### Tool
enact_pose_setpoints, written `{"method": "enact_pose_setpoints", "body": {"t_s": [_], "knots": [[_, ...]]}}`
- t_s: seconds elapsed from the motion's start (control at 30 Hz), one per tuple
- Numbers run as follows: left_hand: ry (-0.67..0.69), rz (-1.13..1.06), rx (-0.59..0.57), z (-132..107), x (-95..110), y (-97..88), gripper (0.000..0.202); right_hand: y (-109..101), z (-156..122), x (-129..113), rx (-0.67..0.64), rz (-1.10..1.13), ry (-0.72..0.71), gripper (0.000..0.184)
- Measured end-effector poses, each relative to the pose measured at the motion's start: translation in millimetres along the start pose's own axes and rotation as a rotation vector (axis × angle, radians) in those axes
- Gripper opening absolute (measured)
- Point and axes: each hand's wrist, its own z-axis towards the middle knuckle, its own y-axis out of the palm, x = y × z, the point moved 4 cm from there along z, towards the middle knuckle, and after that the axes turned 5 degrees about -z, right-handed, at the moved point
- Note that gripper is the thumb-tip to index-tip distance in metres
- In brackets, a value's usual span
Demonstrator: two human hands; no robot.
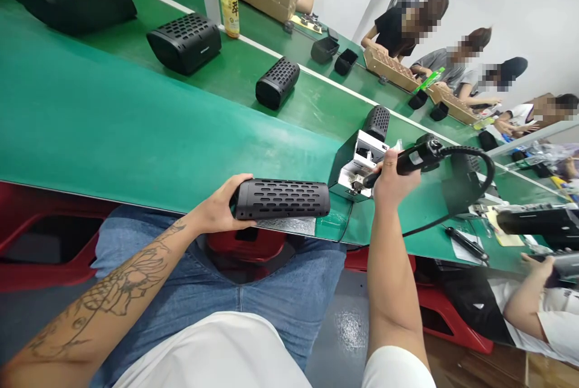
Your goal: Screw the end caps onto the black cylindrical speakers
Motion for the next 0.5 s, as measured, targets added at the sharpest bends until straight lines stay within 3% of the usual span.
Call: {"method": "enact_pose_setpoints", "body": {"t_s": [0.1, 0.2, 0.3, 0.4, 0.5], "knots": [[-0.030, -0.007, -0.014, 0, -2, 0.7, 0.116, -9, 3, 23, -0.025, 0.031, 0.033, 0.060], [-0.050, -0.030, -0.016, 1, -2, 0.9, 0.118, -12, -6, 15, -0.102, 0.039, 0.059, 0.061], [-0.056, -0.053, -0.021, 2, 1, 1.2, 0.115, -6, -22, -18, -0.172, 0.070, 0.105, 0.058], [-0.052, -0.070, -0.033, 2, 3, 1.7, 0.112, 12, -53, -70, -0.252, 0.228, 0.093, 0.053], [-0.066, -0.084, -0.031, 3, 3, 2.4, 0.114, 48, -99, -120, -0.486, 0.461, 0.093, 0.051]]}}
